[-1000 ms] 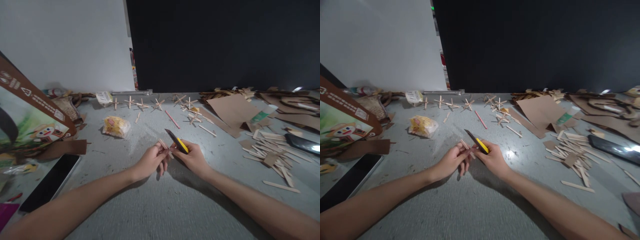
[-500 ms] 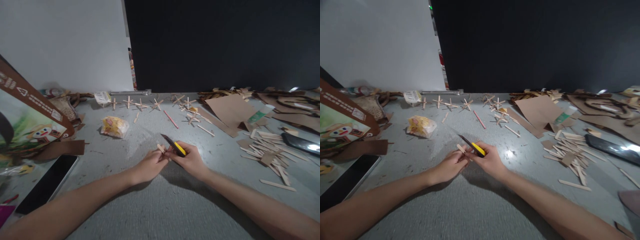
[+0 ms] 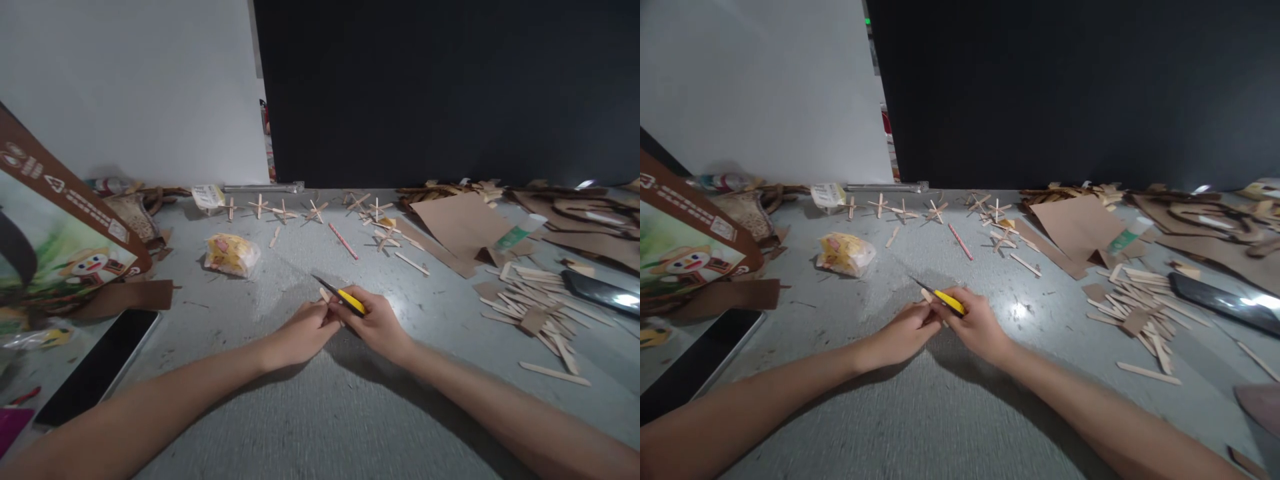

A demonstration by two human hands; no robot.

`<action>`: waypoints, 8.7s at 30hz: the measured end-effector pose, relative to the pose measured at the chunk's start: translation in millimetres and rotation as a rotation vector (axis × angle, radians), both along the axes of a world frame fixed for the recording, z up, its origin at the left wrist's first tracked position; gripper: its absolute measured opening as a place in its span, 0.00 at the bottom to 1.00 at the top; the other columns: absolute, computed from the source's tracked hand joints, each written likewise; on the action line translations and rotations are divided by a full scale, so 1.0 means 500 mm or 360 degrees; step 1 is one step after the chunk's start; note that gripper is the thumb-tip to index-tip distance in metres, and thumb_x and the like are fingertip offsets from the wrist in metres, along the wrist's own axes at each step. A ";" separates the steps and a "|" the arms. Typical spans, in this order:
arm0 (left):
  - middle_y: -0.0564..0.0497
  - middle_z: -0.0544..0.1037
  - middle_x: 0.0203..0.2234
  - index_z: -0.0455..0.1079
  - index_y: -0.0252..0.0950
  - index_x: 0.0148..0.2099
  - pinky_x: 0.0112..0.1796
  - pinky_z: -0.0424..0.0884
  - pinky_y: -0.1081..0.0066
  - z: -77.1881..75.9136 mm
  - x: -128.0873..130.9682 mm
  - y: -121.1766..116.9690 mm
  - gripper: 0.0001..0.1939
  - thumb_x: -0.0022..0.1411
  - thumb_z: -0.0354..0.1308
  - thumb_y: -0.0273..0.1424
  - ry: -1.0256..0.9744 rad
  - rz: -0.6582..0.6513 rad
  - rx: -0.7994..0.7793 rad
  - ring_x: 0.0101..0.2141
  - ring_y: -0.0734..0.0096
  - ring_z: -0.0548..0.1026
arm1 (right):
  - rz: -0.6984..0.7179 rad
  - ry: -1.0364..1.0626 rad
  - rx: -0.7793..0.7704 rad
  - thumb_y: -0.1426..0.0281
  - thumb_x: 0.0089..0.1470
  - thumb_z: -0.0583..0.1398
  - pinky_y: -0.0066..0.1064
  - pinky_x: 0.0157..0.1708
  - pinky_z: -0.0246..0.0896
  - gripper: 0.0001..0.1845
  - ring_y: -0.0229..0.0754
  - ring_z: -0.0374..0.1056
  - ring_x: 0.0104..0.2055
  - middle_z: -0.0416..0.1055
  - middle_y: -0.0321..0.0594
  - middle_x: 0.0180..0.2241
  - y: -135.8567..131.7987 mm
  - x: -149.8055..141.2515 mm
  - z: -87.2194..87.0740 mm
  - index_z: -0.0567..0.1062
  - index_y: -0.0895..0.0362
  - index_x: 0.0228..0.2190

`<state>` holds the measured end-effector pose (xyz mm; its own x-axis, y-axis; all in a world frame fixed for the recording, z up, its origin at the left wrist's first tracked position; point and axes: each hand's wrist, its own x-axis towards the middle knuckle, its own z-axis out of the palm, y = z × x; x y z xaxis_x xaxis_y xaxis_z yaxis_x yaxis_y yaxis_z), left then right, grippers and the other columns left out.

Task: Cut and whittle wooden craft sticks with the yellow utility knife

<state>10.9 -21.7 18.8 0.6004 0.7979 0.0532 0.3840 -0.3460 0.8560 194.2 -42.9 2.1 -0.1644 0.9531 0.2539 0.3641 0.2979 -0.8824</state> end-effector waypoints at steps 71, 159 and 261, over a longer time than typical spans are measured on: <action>0.53 0.79 0.39 0.59 0.44 0.77 0.46 0.86 0.65 -0.047 -0.049 0.083 0.35 0.72 0.60 0.29 -0.0620 0.0357 -0.0160 0.36 0.70 0.87 | 0.0095 -0.0682 0.0622 0.68 0.75 0.51 0.29 0.31 0.73 0.28 0.39 0.77 0.28 0.85 0.42 0.36 -0.005 0.050 -0.018 0.69 0.54 0.71; 0.46 0.88 0.37 0.55 0.40 0.70 0.40 0.86 0.65 -0.035 -0.038 0.067 0.40 0.66 0.72 0.41 -0.0861 0.0081 -0.0484 0.37 0.59 0.89 | -0.0280 0.0167 0.0059 0.55 0.63 0.63 0.30 0.31 0.65 0.15 0.41 0.70 0.31 0.77 0.38 0.31 -0.010 -0.006 0.018 0.78 0.54 0.38; 0.49 0.87 0.36 0.65 0.44 0.75 0.37 0.81 0.66 -0.042 -0.052 0.068 0.33 0.72 0.62 0.39 -0.0240 -0.0166 -0.0026 0.32 0.61 0.87 | -0.0067 -0.0668 0.0774 0.68 0.70 0.62 0.39 0.42 0.70 0.05 0.49 0.79 0.38 0.84 0.45 0.38 0.023 0.009 -0.054 0.79 0.53 0.45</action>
<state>-15.0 12.4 -2.4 0.6662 0.7332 0.1363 0.2134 -0.3626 0.9072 198.7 -31.3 -24.7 -0.3085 0.7531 0.5810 0.6691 0.6060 -0.4302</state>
